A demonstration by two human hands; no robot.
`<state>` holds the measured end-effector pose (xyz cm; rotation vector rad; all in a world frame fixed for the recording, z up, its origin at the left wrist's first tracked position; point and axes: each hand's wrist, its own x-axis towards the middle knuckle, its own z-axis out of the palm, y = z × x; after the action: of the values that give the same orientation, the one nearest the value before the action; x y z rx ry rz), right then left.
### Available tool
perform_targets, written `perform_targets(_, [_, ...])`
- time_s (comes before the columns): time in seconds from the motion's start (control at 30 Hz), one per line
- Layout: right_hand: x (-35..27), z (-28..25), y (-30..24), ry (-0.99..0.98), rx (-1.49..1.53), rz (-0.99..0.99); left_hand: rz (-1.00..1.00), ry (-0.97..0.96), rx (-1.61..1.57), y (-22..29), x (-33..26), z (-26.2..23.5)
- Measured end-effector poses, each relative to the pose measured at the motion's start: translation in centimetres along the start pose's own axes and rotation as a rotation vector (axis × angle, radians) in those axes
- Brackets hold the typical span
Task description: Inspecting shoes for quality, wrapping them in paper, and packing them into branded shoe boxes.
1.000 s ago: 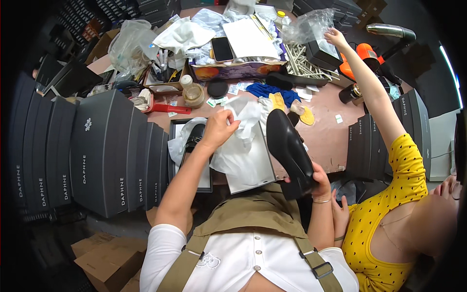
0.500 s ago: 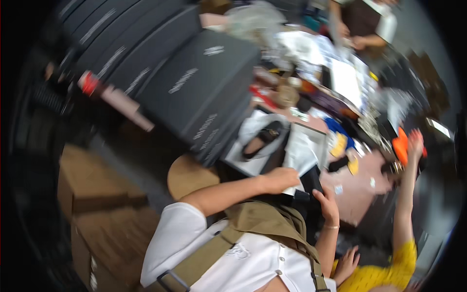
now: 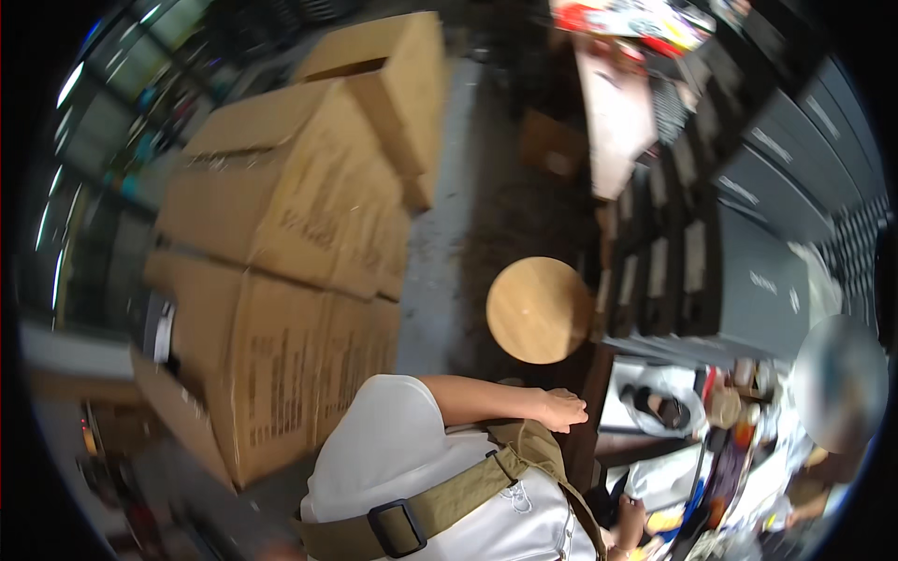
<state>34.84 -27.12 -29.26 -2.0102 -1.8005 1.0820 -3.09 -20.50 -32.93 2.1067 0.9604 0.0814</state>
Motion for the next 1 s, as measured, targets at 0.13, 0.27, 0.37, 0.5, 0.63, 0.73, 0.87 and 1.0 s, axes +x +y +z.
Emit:
perform_targets(0.13, [5.6,-2.3,12.0,-0.238,0.153,0.124,-0.273,0.229,-0.125,-0.1,-5.8,1.0])
perform_targets(0.27, [12.8,0.0,10.7,-0.668,-0.598,-0.819,-0.572,0.935,-0.089,-0.8,-13.5,1.9])
perform_targets(0.37, [13.4,0.6,10.3,-0.818,-0.951,-1.256,-0.856,1.49,0.087,1.5,-23.6,0.5])
perform_targets(0.5, [16.5,0.3,11.0,-0.919,-0.897,-1.304,-1.159,2.082,0.085,3.9,-38.9,-1.1])
perform_targets(0.63, [14.4,2.5,1.8,-0.908,-0.876,-1.084,-1.408,2.552,0.097,4.2,-55.5,-0.6])
perform_targets(0.73, [8.4,4.4,-13.5,-0.77,-0.71,-0.736,-1.457,2.674,0.331,4.6,-68.8,2.9])
perform_targets(0.87, [2.5,8.4,-24.0,-0.764,-0.626,-0.534,-1.877,2.675,0.487,8.1,-76.7,3.7])
perform_targets(1.0, [1.6,14.6,-26.7,-0.821,-0.553,-0.715,-2.098,2.697,0.263,7.4,-90.6,11.0])
